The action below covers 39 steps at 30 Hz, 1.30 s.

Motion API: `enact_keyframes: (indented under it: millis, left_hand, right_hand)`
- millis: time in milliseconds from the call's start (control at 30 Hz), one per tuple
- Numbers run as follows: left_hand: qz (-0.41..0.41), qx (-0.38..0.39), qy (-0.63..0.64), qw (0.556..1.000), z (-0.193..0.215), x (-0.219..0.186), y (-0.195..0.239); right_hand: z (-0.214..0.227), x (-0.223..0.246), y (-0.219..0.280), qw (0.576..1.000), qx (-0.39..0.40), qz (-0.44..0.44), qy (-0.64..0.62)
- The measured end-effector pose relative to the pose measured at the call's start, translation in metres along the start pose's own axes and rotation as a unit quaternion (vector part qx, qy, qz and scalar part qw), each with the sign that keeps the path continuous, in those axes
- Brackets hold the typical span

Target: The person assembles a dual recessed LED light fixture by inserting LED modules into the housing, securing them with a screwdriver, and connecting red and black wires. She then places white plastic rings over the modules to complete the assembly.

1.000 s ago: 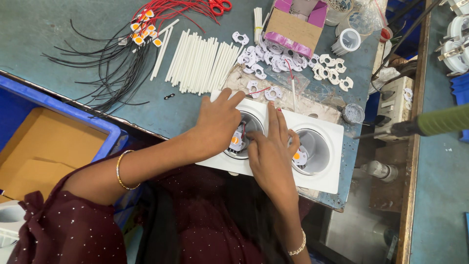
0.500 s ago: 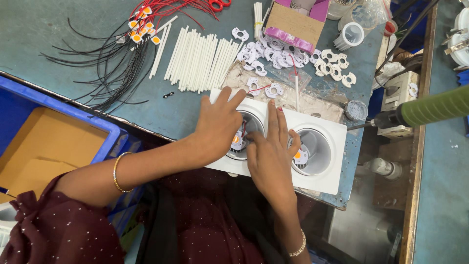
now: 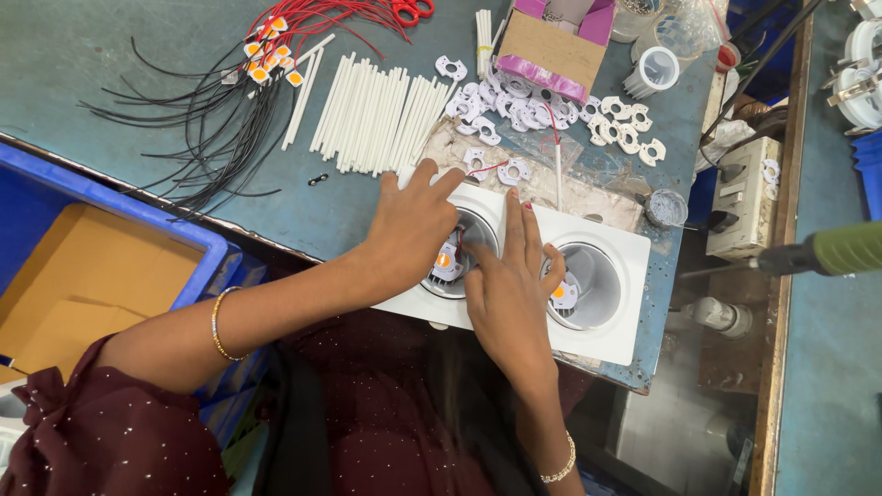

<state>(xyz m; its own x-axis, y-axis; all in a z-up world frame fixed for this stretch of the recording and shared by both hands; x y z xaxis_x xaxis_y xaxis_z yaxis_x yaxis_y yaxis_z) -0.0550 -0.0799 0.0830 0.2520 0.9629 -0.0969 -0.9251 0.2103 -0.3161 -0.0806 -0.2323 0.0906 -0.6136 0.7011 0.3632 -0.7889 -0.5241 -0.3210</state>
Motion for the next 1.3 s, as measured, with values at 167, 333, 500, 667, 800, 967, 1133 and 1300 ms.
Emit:
enact_keyframes:
  millis: [167, 333, 500, 667, 800, 967, 1133, 1300]
  left_hand:
    - [-0.002, 0.02, -0.011, 1.0, -0.003, -0.002, 0.0]
    - [-0.022, -0.008, -0.022, 0.999, -0.003, -0.008, -0.002]
    - [-0.081, 0.013, -0.07, 0.994, -0.002, -0.007, -0.007]
    - [-0.104, 0.001, -0.056, 0.993, -0.008, -0.009, -0.012]
    - [-0.11, 0.017, -0.025, 0.993, -0.023, -0.009, -0.017]
    - [-0.114, 0.018, 0.072, 0.991, -0.021, 0.008, -0.018]
    - [-0.109, 0.117, 0.135, 0.978, -0.011, 0.016, -0.01]
    - [-0.114, 0.092, 0.159, 0.976, 0.001, 0.015, -0.002]
  right_hand:
    - [-0.003, -0.002, 0.0, 1.0, -0.004, -0.015, -0.009]
    - [-0.002, -0.003, -0.001, 1.0, 0.028, -0.01, -0.004]
    - [0.0, -0.005, -0.005, 0.998, 0.06, -0.003, -0.006]
    - [-0.002, -0.005, -0.009, 0.997, 0.073, -0.022, 0.01]
    - [-0.002, -0.007, -0.011, 0.997, 0.079, -0.016, 0.011]
    - [-0.001, -0.009, -0.012, 0.996, 0.09, -0.02, 0.009]
    - [-0.001, -0.01, -0.013, 0.997, 0.08, 0.002, 0.0]
    - [-0.001, -0.011, -0.013, 0.997, 0.073, 0.018, -0.004]
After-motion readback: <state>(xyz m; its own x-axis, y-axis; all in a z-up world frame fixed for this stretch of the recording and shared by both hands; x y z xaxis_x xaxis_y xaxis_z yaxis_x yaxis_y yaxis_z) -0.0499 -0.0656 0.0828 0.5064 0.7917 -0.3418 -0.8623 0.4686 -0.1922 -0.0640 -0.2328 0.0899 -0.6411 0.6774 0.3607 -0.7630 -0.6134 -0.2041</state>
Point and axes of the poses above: each hand's wrist, its own y-axis away from the middle knuckle, its own z-axis out of the back of the hand, x = y × z, the point moved 3 cm from there along -y, towards the middle knuckle, and after that the axes turned 4 degrees about z, right-handed, at the moved point
